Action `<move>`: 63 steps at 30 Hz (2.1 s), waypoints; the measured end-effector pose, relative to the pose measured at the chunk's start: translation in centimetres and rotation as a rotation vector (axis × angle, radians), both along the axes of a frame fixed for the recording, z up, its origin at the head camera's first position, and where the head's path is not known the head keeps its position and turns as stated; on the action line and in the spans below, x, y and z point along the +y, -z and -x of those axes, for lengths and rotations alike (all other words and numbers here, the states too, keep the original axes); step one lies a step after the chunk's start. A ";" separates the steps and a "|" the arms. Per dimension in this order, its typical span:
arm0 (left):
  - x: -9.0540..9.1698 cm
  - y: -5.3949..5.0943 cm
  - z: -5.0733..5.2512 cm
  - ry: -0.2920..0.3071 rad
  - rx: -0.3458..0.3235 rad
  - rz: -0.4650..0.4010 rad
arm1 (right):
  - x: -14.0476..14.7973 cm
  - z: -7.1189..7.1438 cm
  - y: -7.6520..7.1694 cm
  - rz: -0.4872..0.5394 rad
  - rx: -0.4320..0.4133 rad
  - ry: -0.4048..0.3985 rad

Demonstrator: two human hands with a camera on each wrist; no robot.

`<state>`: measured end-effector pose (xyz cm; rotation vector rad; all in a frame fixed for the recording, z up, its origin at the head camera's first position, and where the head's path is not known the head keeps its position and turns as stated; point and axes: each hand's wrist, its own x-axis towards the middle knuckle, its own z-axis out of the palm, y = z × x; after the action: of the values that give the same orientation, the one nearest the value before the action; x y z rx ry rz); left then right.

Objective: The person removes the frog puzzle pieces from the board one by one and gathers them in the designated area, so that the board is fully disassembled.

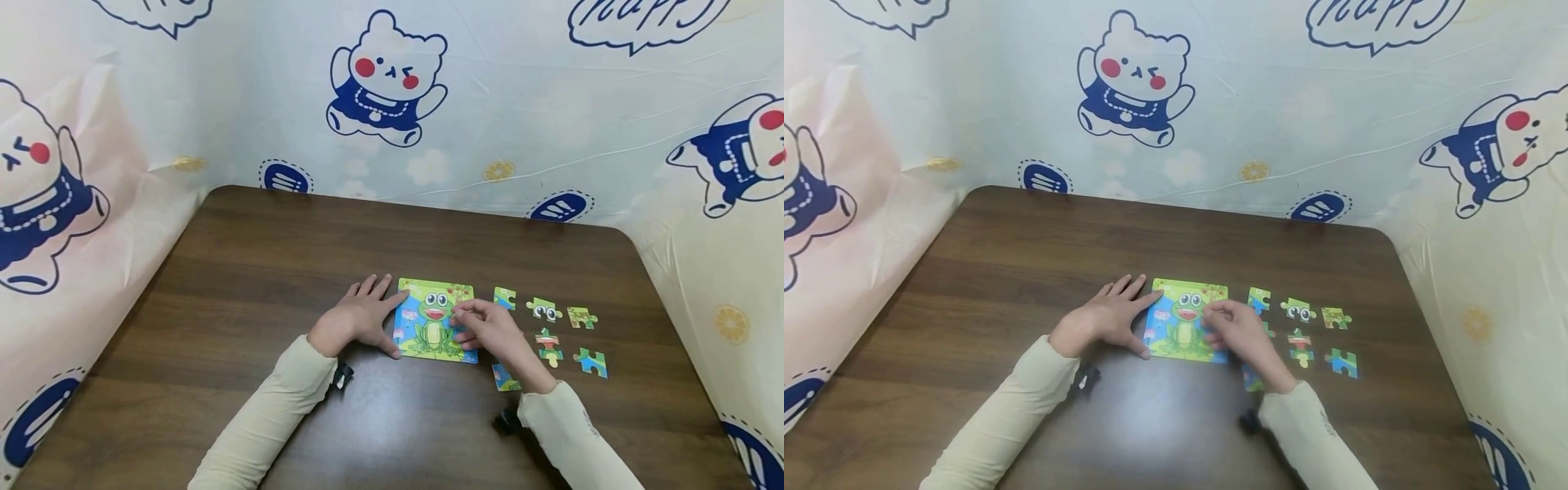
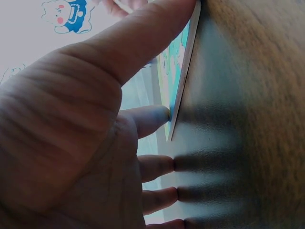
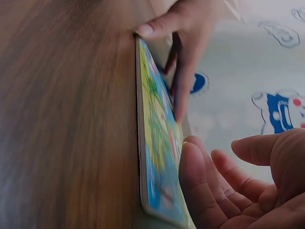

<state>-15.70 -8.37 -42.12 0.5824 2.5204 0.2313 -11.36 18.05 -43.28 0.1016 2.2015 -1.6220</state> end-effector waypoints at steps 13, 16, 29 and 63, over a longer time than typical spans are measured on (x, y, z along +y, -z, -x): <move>0.1 0.1 0.0 -0.010 0.001 0.011 | -2.0 0.6 1.0 -0.155 0.022 -0.039; 0.1 0.1 0.0 -0.012 0.002 0.013 | -2.1 0.6 1.1 -0.187 0.037 -0.054; 0.0 0.1 0.1 -0.012 0.002 0.015 | -2.7 0.6 0.9 -0.317 0.103 -0.089; 0.0 0.0 0.0 0.001 -0.004 0.015 | -3.1 -0.2 -0.1 -0.450 0.228 -0.118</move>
<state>-15.75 -8.37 -42.11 0.5773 2.5160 0.2129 -11.13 14.97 -43.17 -0.0917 2.6584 -1.0979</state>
